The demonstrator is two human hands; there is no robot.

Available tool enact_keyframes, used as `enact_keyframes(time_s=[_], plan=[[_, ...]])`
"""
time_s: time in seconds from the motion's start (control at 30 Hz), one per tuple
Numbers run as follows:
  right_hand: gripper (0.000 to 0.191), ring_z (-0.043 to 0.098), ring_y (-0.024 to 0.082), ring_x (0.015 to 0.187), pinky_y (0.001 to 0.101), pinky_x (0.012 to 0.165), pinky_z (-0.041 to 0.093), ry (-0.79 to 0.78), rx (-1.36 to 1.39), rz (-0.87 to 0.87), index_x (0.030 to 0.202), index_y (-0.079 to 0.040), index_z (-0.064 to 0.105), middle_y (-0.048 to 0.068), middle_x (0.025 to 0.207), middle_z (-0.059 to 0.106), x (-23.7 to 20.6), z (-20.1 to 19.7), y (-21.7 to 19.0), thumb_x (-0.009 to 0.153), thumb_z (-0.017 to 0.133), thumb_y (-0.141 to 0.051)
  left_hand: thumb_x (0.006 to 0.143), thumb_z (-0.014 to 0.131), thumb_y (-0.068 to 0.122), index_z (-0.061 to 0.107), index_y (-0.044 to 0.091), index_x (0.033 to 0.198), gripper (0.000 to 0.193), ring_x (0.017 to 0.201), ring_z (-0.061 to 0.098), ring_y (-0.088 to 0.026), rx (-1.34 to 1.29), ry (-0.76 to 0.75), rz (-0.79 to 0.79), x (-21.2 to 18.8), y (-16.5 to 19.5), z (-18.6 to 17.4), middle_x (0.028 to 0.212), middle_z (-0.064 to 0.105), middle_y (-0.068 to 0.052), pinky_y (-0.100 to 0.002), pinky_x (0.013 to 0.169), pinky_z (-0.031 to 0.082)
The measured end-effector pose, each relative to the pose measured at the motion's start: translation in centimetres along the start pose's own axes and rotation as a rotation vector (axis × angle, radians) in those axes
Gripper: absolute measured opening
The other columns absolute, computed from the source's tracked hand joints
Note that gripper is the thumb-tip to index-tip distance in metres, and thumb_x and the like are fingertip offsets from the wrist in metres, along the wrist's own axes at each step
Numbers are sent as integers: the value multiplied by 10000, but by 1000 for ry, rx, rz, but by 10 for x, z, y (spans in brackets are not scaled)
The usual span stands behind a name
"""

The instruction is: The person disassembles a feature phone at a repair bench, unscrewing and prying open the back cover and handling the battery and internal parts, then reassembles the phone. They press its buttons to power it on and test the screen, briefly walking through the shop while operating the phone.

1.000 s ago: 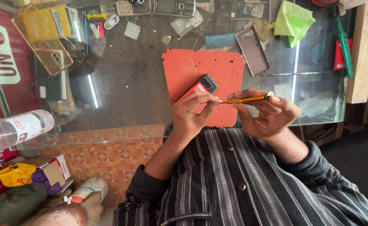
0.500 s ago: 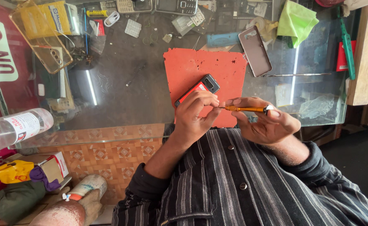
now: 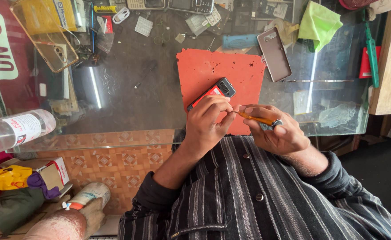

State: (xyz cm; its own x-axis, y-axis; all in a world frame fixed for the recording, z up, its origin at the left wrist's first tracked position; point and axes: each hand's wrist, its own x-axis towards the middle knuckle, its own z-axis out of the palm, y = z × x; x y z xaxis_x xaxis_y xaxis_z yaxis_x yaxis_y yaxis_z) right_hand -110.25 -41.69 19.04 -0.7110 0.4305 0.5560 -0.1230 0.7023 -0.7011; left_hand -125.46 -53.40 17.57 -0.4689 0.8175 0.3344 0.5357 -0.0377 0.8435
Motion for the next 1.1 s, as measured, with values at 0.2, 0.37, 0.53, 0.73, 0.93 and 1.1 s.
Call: enact_keyframes(time_s=[0.2,0.37,0.53,0.73,0.93,1.1], plan=[[635,775,386,940,443,782,663,6,-35,-20,1234,-143,225,261,1029,721,5,-17,7,919,721,96,820,840,-12,610,66,944,273,1008,709,-244,13,18,12,9,5,14,1013,680,-53,-352,878,600],[601,770,380,948,484,818,673,64,75,-25,1230,-171,206,281,1049,699,0,-24,18,957,681,76,848,836,-2,630,62,961,244,1004,719,-232,-26,19,20,14,8,26,1018,690,-55,-347,866,610],[620,764,381,970,486,854,659,20,114,17,1248,-171,191,297,1072,682,-5,-39,29,951,650,121,871,837,23,650,56,978,218,1007,730,-226,-43,19,16,16,9,42,1022,692,-59,-345,867,620],[668,755,390,1056,488,918,658,-67,193,0,1380,-139,144,297,1142,658,-10,-69,57,983,559,202,865,854,69,658,55,1009,244,1067,715,-254,-21,32,21,25,14,83,1090,697,-76,-371,902,614],[607,748,364,1008,427,841,632,-74,70,-108,1375,-80,258,268,1109,666,-30,-114,137,979,596,231,853,799,57,662,79,1074,262,1411,467,-370,109,-74,30,53,3,155,1414,512,-140,-517,1145,399],[606,751,353,1018,425,830,632,-87,10,-97,1371,-89,262,261,1118,666,-57,-147,183,982,612,215,766,650,-122,663,124,1116,428,1493,366,-365,203,-158,30,63,-1,209,1502,411,-94,-561,1190,317]])
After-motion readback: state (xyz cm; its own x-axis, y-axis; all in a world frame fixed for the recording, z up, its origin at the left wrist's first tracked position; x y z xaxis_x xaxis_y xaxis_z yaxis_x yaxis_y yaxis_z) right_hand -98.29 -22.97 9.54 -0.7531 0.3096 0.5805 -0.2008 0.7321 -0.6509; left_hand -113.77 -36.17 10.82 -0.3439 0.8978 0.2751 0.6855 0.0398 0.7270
